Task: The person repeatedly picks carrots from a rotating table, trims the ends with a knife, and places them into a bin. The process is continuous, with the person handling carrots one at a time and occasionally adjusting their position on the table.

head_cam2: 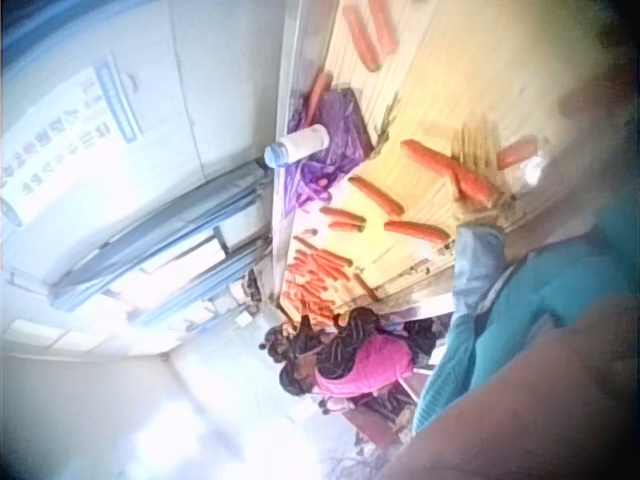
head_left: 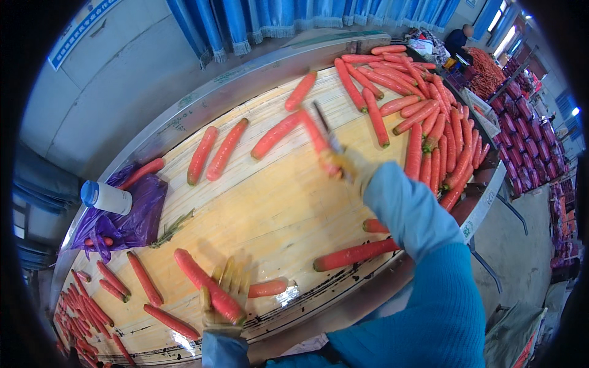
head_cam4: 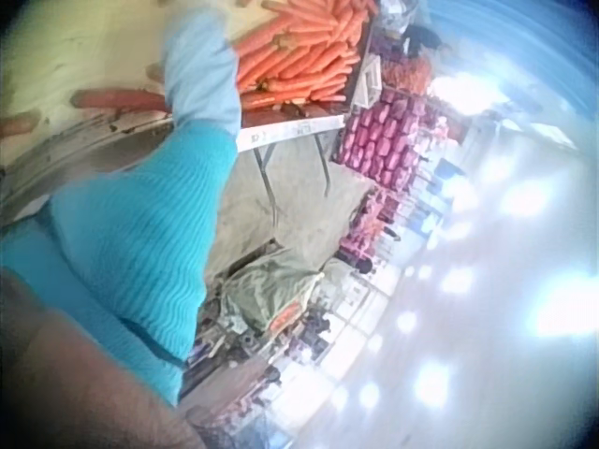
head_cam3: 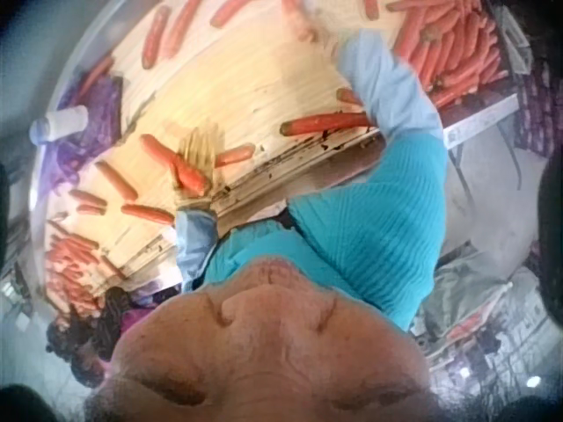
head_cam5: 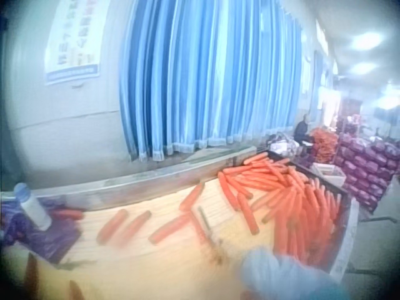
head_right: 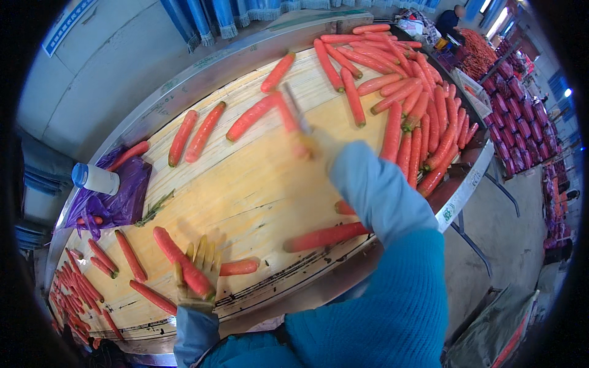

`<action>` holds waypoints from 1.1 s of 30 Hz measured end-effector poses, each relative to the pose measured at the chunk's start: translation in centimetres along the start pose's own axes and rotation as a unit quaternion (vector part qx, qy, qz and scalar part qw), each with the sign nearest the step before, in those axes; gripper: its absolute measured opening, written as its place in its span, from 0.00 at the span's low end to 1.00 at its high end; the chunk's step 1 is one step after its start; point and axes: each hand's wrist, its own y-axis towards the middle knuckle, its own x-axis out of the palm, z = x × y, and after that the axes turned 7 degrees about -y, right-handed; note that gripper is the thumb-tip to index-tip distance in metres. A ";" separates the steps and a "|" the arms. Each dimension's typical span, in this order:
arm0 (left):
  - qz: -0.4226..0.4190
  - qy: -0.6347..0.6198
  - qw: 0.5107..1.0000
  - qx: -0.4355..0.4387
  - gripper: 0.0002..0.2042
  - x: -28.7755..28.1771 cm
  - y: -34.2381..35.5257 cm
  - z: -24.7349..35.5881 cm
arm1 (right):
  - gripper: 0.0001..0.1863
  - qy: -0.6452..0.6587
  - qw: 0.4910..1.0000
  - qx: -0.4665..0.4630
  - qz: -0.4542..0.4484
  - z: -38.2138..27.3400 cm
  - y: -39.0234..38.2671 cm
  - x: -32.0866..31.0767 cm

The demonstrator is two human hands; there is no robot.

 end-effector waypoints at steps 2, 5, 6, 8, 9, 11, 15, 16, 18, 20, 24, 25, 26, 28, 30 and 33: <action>-0.052 0.138 0.989 -0.005 0.30 1.2 2.0 -2.3 | 0.23 -0.099 0.988 0.009 -0.116 0.9 -4.8 4.8; -0.083 0.121 0.989 -0.017 0.33 2.2 5.0 -4.7 | 0.32 -0.110 0.967 0.023 -0.229 3.0 -10.2 11.1; -0.082 0.096 0.992 -0.016 0.34 2.2 5.9 -5.1 | 0.31 -0.101 0.957 0.024 -0.271 3.2 -10.6 11.6; -0.044 0.167 0.983 0.060 0.40 2.0 7.3 -5.3 | 0.29 -0.145 0.949 -0.024 -0.279 3.4 -9.7 11.2; -0.052 0.150 0.986 0.054 0.40 1.7 7.7 -5.1 | 0.30 -0.136 0.950 0.028 -0.278 1.9 -7.4 8.3; -0.074 0.147 0.985 0.042 0.40 1.0 8.0 -4.4 | 0.31 -0.064 0.969 0.164 -0.171 -0.9 -2.8 2.3; -0.070 0.144 0.985 0.057 0.41 -0.1 7.2 -2.9 | 0.29 -0.515 0.821 -0.064 0.240 -10.1 5.1 -13.2; -0.074 0.150 0.984 0.057 0.40 -0.3 7.0 -2.7 | 0.29 -0.615 0.711 -0.087 0.330 -12.1 6.1 -16.4; -0.089 0.144 0.985 0.046 0.37 -0.5 6.6 -2.4 | 0.29 -0.681 0.617 -0.054 0.390 -14.7 7.3 -21.0; -0.086 0.130 0.987 0.039 0.35 -0.5 6.3 -2.5 | 0.28 -0.701 0.603 -0.006 0.379 -16.2 8.2 -23.4; -0.027 0.125 0.991 0.050 0.32 -0.2 5.8 -3.1 | 0.27 -0.703 0.620 0.015 0.348 -17.5 8.9 -24.7; -0.050 0.125 0.990 0.041 0.32 -0.1 5.6 -3.3 | 0.27 -0.695 0.634 0.010 0.338 -17.5 9.0 -24.8; -0.018 0.118 0.992 0.044 0.31 0.0 5.6 -3.5 | 0.26 -0.697 0.633 0.006 0.338 -18.0 8.9 -24.9; -0.018 0.111 0.993 0.037 0.31 0.2 5.4 -3.9 | 0.26 -0.687 0.646 -0.007 0.333 -18.5 8.6 -25.1; -0.020 0.108 0.994 0.026 0.28 0.5 5.1 -4.2 | 0.25 -0.675 0.661 -0.023 0.328 -19.0 8.1 -25.1; 0.007 0.112 0.993 0.027 0.27 0.6 5.0 -4.3 | 0.25 -0.651 0.685 -0.057 0.321 -19.6 7.6 -24.9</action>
